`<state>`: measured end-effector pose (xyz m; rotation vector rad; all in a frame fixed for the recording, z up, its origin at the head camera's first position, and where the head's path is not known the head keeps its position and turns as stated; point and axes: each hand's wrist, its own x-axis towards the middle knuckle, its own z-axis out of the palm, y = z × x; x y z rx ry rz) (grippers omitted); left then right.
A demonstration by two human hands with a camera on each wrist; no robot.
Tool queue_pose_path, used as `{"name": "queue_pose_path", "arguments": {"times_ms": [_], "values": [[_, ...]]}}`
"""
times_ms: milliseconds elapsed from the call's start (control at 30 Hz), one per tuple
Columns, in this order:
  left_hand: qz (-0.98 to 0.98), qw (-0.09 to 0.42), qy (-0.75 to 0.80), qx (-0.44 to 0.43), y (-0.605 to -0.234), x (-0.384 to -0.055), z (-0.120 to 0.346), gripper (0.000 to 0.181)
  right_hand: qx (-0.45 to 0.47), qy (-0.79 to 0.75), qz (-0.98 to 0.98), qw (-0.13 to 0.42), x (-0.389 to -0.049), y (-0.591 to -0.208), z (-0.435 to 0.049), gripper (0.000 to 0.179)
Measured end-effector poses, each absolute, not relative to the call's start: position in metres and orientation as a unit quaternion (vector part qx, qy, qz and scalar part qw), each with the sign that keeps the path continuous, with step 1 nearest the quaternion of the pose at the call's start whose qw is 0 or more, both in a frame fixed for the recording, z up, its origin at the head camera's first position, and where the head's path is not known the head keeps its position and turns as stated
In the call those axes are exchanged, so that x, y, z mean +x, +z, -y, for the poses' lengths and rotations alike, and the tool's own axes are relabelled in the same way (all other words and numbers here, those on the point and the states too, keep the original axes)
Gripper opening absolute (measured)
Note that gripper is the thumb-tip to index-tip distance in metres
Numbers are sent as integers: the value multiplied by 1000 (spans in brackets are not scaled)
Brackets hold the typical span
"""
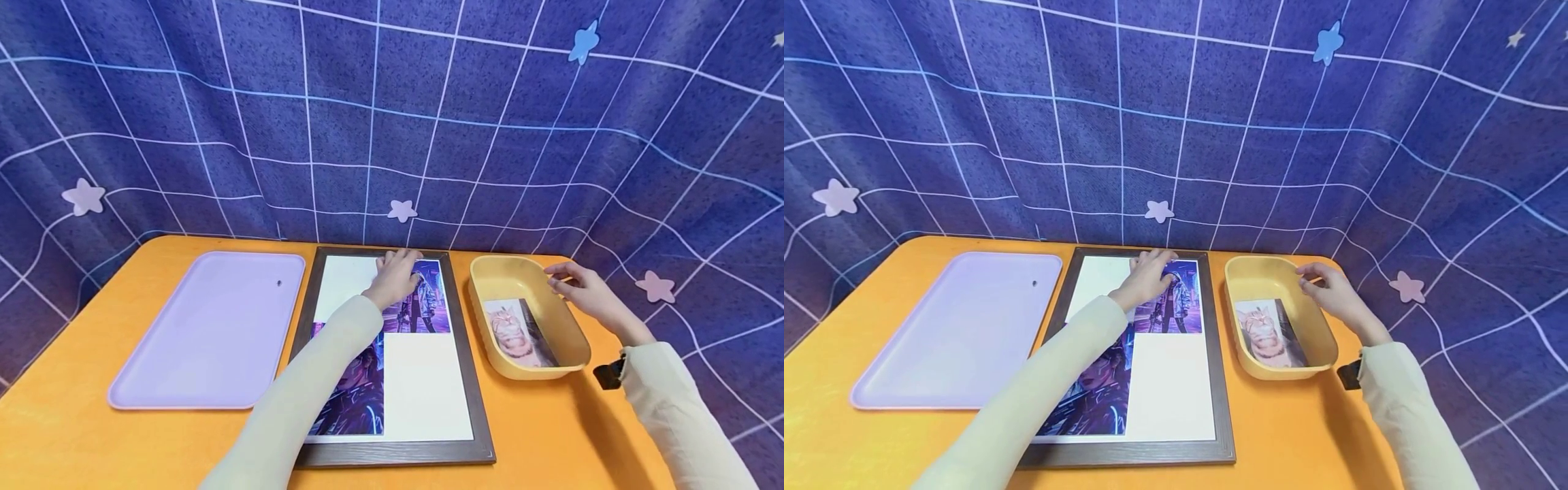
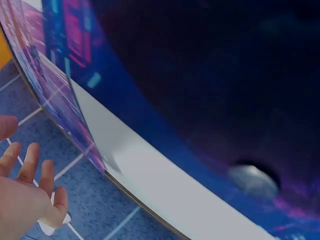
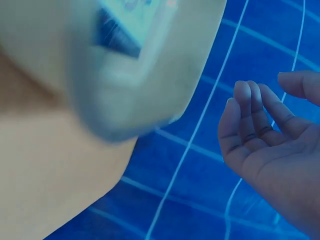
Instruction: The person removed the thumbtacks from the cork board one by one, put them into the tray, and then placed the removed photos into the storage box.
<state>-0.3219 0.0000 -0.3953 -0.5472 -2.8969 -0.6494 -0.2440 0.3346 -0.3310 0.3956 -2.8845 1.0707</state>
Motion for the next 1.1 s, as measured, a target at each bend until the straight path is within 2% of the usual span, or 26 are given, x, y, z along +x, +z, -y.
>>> {"name": "queue_pose_path", "arguments": {"times_ms": [200, 433, 667, 1100], "values": [[962, 62, -200, -173, -396, -326, 5, 39, 181, 328, 925, 61, -247, -330, -308, 23], [965, 63, -184, -177, -398, -331, 8, 38, 224, 325, 917, 51, -242, -327, -278, 21], [970, 67, -148, -178, -399, -338, 10, 35, 282, 322, 901, 69, -239, -331, -247, 21], [972, 81, -119, -184, -406, -352, 12, 34, 307, 270, 909, 78, -223, -342, -191, 19]]}}
